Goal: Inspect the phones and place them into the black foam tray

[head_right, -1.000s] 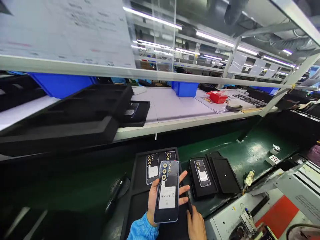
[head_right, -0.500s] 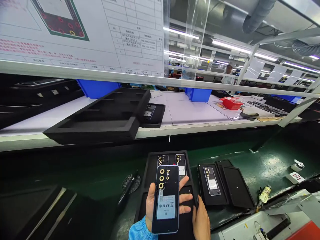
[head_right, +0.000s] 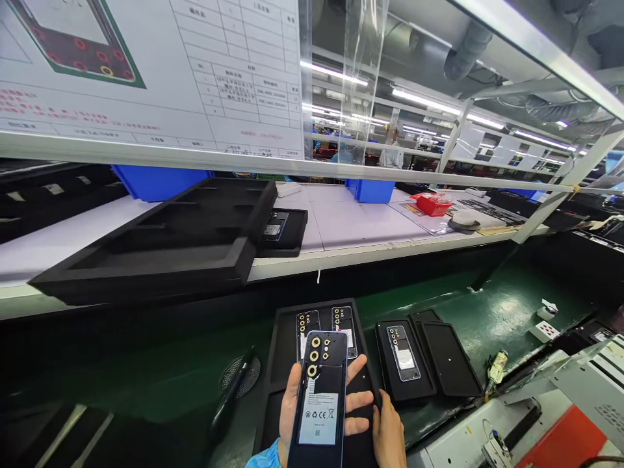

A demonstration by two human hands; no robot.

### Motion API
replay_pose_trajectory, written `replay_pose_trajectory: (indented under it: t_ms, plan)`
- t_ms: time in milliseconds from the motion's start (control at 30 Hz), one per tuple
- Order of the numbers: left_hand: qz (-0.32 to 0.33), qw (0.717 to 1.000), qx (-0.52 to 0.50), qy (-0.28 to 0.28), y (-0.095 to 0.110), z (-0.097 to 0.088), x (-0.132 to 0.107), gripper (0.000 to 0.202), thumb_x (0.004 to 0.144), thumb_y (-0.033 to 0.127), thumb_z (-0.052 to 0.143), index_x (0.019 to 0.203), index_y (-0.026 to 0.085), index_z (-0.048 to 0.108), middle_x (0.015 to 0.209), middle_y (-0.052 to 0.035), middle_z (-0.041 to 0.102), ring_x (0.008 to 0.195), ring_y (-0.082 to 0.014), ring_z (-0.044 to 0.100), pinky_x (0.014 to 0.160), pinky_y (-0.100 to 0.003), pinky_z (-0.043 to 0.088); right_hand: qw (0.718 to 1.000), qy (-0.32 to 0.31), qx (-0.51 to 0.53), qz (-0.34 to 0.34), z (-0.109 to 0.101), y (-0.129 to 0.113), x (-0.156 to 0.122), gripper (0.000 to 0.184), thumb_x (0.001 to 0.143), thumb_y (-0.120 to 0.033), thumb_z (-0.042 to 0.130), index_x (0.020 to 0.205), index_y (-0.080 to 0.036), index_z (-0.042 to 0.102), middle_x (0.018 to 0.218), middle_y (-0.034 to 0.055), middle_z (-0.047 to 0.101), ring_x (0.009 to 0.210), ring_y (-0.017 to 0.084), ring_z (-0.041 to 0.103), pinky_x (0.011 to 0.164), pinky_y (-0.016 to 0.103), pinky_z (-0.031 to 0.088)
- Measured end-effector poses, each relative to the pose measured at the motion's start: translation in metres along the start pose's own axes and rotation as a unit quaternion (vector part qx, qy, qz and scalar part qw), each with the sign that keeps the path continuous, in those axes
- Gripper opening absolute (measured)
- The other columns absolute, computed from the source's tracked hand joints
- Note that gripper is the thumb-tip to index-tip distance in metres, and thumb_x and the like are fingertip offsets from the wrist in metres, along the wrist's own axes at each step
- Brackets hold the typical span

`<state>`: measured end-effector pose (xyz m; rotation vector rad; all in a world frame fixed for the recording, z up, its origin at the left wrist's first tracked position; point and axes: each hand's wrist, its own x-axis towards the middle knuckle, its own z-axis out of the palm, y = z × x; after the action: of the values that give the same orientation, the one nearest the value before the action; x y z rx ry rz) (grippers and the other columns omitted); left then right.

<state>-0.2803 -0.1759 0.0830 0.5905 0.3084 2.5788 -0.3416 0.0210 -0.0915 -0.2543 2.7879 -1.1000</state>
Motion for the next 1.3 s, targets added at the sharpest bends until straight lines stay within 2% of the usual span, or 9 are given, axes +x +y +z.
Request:
replay_pose_trajectory:
  t_ms: [100, 267, 467, 700, 833, 900, 1033, 1167, 1300]
  plan:
    - [0.002, 1.000, 0.017, 0.014, 0.000, -0.006, -0.002, 0.103, 0.075, 0.079, 0.029, 0.152, 0.013, 0.016, 0.134, -0.0195, 0.061, 0.115, -0.0321, 0.061, 0.103, -0.044, 0.028, 0.999, 0.014, 0.030, 0.008, 0.002, 0.004, 0.002, 0.046, 0.084, -0.037, 0.034, 0.117, -0.015, 0.059, 0.112, 0.0172, 0.073, 0.103, 0.031, 0.070, 0.086, 0.043, 0.056]
    - [0.024, 0.997, 0.030, 0.062, -0.009, -0.030, -0.012, 0.097, 0.079, 0.075, 0.020, 0.151, 0.011, 0.020, 0.136, -0.0186, 0.060, 0.127, -0.0331, 0.053, 0.108, -0.049, 0.024, 0.996, 0.053, 0.070, 0.001, 0.007, 0.020, 0.005, 0.043, 0.075, -0.045, 0.044, 0.104, -0.019, 0.063, 0.111, 0.0173, 0.073, 0.106, 0.034, 0.068, 0.093, 0.046, 0.055]
    - [0.051, 0.997, 0.015, 0.048, -0.010, -0.036, -0.024, 0.096, 0.079, 0.074, 0.027, 0.151, 0.012, 0.020, 0.136, -0.0141, 0.061, 0.133, -0.0271, 0.048, 0.109, -0.045, 0.029, 0.997, 0.009, 0.080, -0.007, 0.006, 0.048, 0.008, 0.048, 0.075, -0.050, 0.048, 0.108, -0.018, 0.063, 0.112, 0.0180, 0.073, 0.104, 0.035, 0.069, 0.091, 0.045, 0.056]
    - [0.106, 0.992, 0.009, 0.061, 0.002, -0.036, -0.030, 0.097, 0.078, 0.074, 0.033, 0.149, 0.008, 0.026, 0.137, -0.0173, 0.059, 0.131, -0.0308, 0.049, 0.107, -0.047, 0.033, 0.999, 0.031, 0.023, 0.023, 0.008, 0.027, 0.007, 0.052, 0.079, -0.045, 0.036, 0.114, -0.013, 0.059, 0.120, 0.0204, 0.069, 0.112, 0.034, 0.065, 0.095, 0.045, 0.053]
    - [0.135, 0.984, -0.010, 0.115, -0.012, -0.071, -0.036, 0.066, 0.092, 0.056, 0.026, 0.141, 0.017, 0.045, 0.152, -0.0083, 0.042, 0.129, -0.0309, 0.052, 0.105, -0.047, 0.039, 0.999, 0.016, 0.021, 0.031, 0.005, 0.003, 0.001, 0.051, 0.082, -0.039, 0.035, 0.121, -0.015, 0.057, 0.123, 0.0149, 0.068, 0.114, 0.029, 0.064, 0.097, 0.041, 0.052]
    - [0.138, 0.979, -0.031, 0.148, -0.026, -0.097, -0.040, 0.054, 0.095, 0.047, 0.028, 0.133, 0.022, 0.056, 0.147, -0.0040, 0.048, 0.130, -0.0300, 0.051, 0.104, -0.045, 0.042, 0.999, 0.012, 0.025, 0.024, -0.001, -0.010, -0.002, 0.049, 0.084, -0.036, 0.038, 0.124, -0.016, 0.057, 0.125, 0.0132, 0.067, 0.116, 0.026, 0.063, 0.100, 0.039, 0.050]
    - [0.067, 0.965, -0.069, 0.244, -0.050, -0.140, -0.043, 0.045, 0.094, 0.041, 0.037, 0.119, 0.021, 0.068, 0.132, -0.0074, 0.061, 0.123, -0.0314, 0.057, 0.099, -0.044, 0.049, 1.000, 0.003, 0.003, 0.026, -0.014, -0.035, -0.006, 0.047, 0.085, -0.023, 0.041, 0.127, -0.012, 0.056, 0.126, 0.0154, 0.066, 0.117, 0.027, 0.062, 0.101, 0.039, 0.048]
    - [0.045, 0.957, -0.096, 0.270, -0.058, -0.166, -0.040, 0.038, 0.090, 0.040, 0.045, 0.115, 0.026, 0.071, 0.128, -0.0097, 0.066, 0.126, -0.0332, 0.054, 0.109, -0.052, 0.040, 0.997, -0.006, -0.047, 0.058, -0.024, -0.052, -0.006, 0.047, 0.085, -0.017, 0.042, 0.129, -0.012, 0.055, 0.123, 0.0163, 0.067, 0.117, 0.029, 0.062, 0.099, 0.041, 0.049]
    - [-0.007, 0.948, -0.127, 0.293, -0.057, -0.182, -0.043, 0.045, 0.089, 0.046, 0.044, 0.130, 0.034, 0.058, 0.129, -0.0072, 0.065, 0.131, -0.0336, 0.048, 0.112, -0.058, 0.034, 0.991, 0.004, -0.084, 0.103, -0.028, -0.059, -0.006, 0.036, 0.086, -0.023, 0.045, 0.117, -0.015, 0.062, 0.110, 0.0158, 0.071, 0.105, 0.032, 0.067, 0.090, 0.046, 0.053]
